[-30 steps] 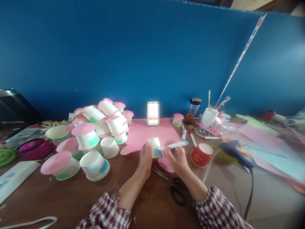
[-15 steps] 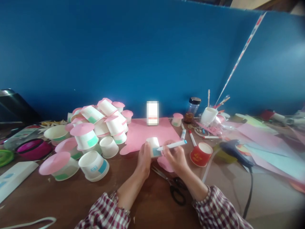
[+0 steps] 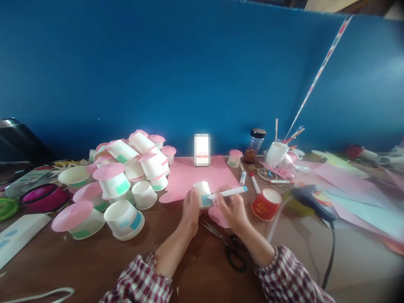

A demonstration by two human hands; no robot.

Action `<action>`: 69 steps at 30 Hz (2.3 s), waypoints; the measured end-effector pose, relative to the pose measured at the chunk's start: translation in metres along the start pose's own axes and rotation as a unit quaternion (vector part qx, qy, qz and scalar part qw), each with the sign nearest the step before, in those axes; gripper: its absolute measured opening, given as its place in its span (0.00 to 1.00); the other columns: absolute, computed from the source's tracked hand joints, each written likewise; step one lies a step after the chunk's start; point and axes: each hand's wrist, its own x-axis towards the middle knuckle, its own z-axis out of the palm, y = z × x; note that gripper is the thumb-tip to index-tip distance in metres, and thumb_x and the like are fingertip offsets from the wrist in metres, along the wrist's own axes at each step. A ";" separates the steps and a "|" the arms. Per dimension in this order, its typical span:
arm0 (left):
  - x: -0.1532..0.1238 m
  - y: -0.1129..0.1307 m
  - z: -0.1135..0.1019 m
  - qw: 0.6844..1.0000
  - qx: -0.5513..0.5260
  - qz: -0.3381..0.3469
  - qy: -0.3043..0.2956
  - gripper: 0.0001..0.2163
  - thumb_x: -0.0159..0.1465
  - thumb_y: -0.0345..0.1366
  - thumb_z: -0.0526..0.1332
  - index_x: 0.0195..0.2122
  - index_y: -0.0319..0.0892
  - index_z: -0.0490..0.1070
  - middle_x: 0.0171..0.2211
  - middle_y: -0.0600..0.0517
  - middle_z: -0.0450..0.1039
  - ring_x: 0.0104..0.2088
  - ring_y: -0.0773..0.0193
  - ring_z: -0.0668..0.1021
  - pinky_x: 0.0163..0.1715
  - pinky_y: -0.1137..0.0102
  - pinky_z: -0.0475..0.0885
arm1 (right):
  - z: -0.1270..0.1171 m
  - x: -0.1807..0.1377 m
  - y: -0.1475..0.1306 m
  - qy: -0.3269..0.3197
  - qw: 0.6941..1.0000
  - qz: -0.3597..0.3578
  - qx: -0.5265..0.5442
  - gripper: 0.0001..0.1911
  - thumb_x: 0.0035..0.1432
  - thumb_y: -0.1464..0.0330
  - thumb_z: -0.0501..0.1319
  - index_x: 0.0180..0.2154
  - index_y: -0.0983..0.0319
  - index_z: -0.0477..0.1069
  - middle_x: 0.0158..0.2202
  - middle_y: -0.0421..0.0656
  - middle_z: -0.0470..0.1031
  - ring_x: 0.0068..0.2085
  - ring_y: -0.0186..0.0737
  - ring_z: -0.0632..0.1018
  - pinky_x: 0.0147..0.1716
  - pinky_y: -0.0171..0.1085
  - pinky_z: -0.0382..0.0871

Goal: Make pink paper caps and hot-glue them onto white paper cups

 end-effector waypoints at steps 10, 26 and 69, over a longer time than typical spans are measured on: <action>-0.002 -0.001 0.000 0.998 0.032 0.026 -0.047 0.17 0.60 0.51 0.57 0.36 0.41 0.69 0.32 0.46 0.74 0.30 0.59 0.76 0.28 0.68 0.71 | -0.001 0.003 0.001 0.033 0.999 -0.016 0.031 0.06 0.57 0.69 0.55 0.29 0.62 0.67 0.21 0.38 0.70 0.23 0.33 0.71 0.24 0.31 0.65; -0.001 -0.001 -0.001 0.997 0.044 0.026 -0.050 0.18 0.60 0.53 0.55 0.36 0.41 0.68 0.31 0.47 0.72 0.31 0.58 0.76 0.29 0.67 0.72 | 0.000 0.004 0.006 0.032 0.999 0.000 0.042 0.06 0.57 0.69 0.55 0.29 0.62 0.68 0.21 0.38 0.70 0.23 0.33 0.72 0.24 0.31 0.65; -0.003 0.005 0.006 0.997 -0.045 -0.022 -0.067 0.22 0.55 0.54 0.60 0.35 0.37 0.69 0.28 0.48 0.74 0.28 0.61 0.76 0.29 0.67 0.72 | 0.000 0.003 -0.001 0.014 0.996 0.007 0.091 0.06 0.56 0.67 0.57 0.29 0.62 0.67 0.21 0.39 0.70 0.24 0.35 0.72 0.24 0.33 0.65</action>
